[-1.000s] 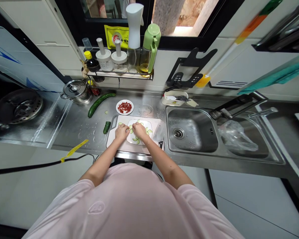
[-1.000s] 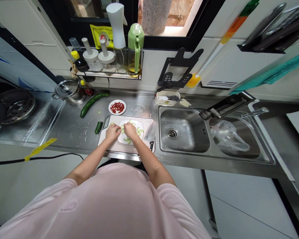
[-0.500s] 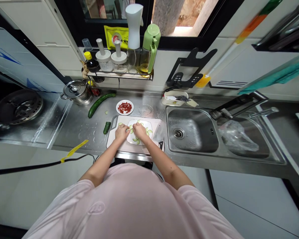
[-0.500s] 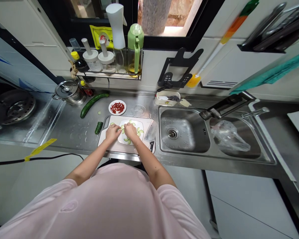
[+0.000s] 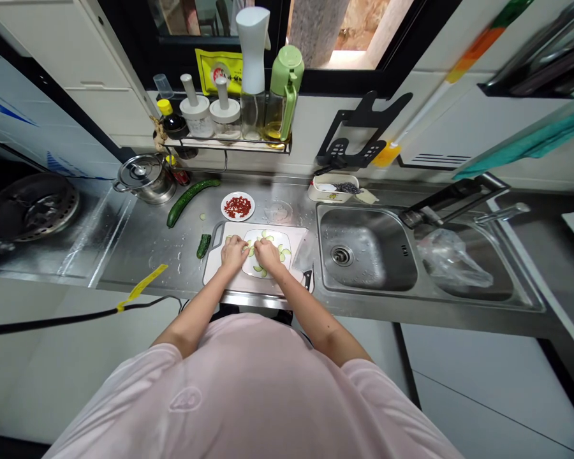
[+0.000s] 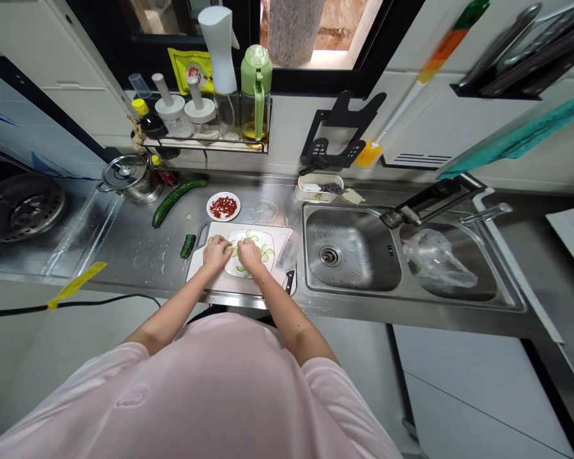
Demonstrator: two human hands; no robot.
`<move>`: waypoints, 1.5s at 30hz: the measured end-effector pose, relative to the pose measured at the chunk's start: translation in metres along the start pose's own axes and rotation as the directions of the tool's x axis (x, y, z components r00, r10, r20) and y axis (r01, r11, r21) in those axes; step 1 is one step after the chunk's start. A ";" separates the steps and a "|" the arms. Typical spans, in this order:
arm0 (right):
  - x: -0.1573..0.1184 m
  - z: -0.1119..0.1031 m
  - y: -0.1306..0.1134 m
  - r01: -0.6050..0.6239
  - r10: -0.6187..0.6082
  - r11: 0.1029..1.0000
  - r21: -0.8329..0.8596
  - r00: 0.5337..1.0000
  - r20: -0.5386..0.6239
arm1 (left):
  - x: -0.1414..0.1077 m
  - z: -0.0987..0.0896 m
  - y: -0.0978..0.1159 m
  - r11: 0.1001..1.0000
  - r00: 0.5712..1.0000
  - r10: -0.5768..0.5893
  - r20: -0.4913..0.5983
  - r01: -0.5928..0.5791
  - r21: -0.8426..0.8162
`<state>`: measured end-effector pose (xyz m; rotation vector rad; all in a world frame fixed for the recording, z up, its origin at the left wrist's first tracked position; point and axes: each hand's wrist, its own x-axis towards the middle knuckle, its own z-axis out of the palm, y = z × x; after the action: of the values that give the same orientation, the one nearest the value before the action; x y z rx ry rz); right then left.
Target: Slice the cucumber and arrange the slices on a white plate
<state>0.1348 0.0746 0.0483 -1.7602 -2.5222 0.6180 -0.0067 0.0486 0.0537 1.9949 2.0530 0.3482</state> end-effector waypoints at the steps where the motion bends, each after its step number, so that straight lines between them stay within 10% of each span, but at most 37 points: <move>1: 0.000 0.001 0.000 0.003 -0.003 1.000 -0.004 1.000 -0.005 | 0.000 0.000 0.000 1.000 1.000 -0.002 0.004 0.002 0.001; 45: -0.001 -0.002 -0.003 0.015 -0.011 0.998 0.055 0.998 -0.063 | 0.010 0.005 0.003 0.998 0.998 -0.056 -0.028 0.056 -0.008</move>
<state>0.1332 0.0731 0.0518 -1.7158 -2.4487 0.6158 -0.0023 0.0585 0.0497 1.9347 2.1172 0.3744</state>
